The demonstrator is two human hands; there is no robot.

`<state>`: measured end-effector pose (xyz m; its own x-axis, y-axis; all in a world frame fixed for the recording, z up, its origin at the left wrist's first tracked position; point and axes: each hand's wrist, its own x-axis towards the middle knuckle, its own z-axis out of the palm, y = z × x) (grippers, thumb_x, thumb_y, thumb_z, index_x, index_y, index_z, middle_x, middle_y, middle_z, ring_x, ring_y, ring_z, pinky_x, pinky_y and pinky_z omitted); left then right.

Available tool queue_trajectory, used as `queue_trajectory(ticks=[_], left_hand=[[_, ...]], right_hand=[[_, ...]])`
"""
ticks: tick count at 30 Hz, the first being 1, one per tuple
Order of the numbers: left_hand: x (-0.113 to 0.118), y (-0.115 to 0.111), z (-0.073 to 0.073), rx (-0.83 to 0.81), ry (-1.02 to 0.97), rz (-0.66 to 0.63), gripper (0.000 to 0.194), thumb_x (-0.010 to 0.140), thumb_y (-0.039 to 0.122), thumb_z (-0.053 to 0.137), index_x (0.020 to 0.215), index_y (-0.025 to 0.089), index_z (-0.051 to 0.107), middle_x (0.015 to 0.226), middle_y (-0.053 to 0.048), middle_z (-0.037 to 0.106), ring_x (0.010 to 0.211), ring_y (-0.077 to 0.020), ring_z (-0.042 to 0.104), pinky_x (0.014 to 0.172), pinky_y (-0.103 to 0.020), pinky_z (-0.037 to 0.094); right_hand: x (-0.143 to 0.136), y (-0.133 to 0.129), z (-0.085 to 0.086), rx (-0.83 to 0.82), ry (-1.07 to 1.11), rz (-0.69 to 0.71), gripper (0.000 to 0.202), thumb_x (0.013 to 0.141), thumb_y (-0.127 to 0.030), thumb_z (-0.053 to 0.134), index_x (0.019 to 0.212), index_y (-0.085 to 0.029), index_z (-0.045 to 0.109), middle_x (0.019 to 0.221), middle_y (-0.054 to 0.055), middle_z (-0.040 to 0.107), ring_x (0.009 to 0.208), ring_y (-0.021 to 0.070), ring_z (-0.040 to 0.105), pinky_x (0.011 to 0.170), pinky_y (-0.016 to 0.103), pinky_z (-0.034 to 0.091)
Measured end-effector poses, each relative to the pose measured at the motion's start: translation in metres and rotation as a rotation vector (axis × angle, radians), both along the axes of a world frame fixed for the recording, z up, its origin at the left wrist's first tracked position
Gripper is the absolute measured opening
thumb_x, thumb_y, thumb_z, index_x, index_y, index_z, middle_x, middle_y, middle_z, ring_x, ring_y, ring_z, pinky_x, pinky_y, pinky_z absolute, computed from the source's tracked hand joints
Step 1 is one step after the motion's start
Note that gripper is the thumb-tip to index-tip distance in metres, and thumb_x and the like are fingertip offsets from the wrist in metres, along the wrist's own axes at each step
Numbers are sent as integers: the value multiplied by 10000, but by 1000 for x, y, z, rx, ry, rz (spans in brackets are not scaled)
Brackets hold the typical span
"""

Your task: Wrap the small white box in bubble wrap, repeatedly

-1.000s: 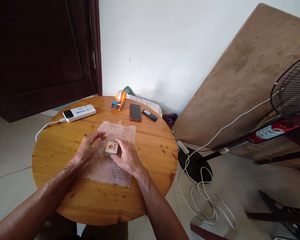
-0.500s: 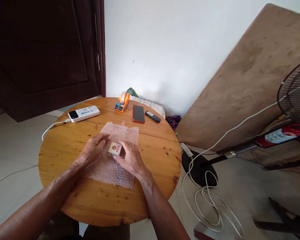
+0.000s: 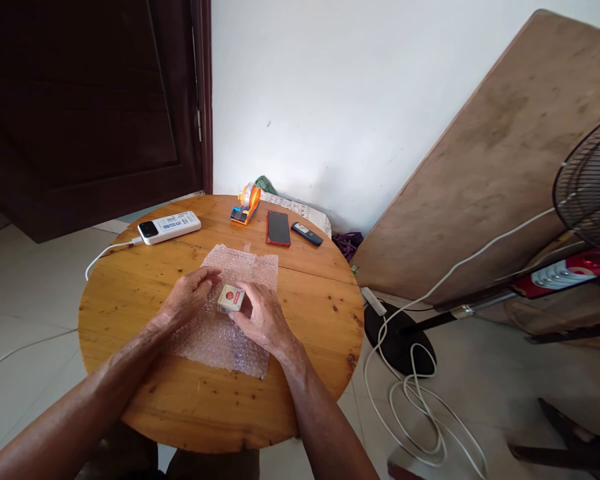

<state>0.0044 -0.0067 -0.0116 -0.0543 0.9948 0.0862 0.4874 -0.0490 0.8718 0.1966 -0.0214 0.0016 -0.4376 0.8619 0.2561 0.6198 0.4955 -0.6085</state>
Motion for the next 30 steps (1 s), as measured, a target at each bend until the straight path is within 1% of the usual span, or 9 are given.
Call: queue_trajectory(ticks=[4,11,17,23,30], left_hand=[[0,-1,1,-22,-4,-2,363,850,126,445,1112,177,691,1036,-62,765,984,-188,705,933,-300,521],[1,-1,2,-11,-1,0,359,851,116,443,1094,171,700,1017,-62,770,962,-184,711,909,-287,528],[1,-1,3,-11,-6,-2,357,844,105,440,1072,178,706,1018,-57,771,959,-177,713,896,-276,533],[0,0,2,1,-12,-2,356,844,105,441,1074,179,704,1012,-58,773,953,-175,715,891,-276,537],[1,0,0,-9,-23,-2,355,848,109,439,1078,172,702,1021,-67,770,961,-183,714,901,-290,537]], right_hand=[[1,0,-1,-4,3,1,545,728,-90,689,1241,-219,560,1222,82,653,1141,262,594,991,436,451],[0,-1,-1,-29,-12,6,593,717,-91,709,1277,-198,544,1258,95,641,1156,262,590,1002,438,449],[1,0,-4,-40,-23,-13,617,727,-101,697,1310,-210,526,1308,107,621,1198,281,576,1031,468,432],[2,-1,-3,-49,-32,-17,607,741,-107,689,1317,-206,526,1303,106,628,1196,273,582,1029,452,438],[1,-2,2,-66,-46,-32,620,735,-110,689,1325,-218,532,1256,89,657,1130,273,615,1004,451,452]])
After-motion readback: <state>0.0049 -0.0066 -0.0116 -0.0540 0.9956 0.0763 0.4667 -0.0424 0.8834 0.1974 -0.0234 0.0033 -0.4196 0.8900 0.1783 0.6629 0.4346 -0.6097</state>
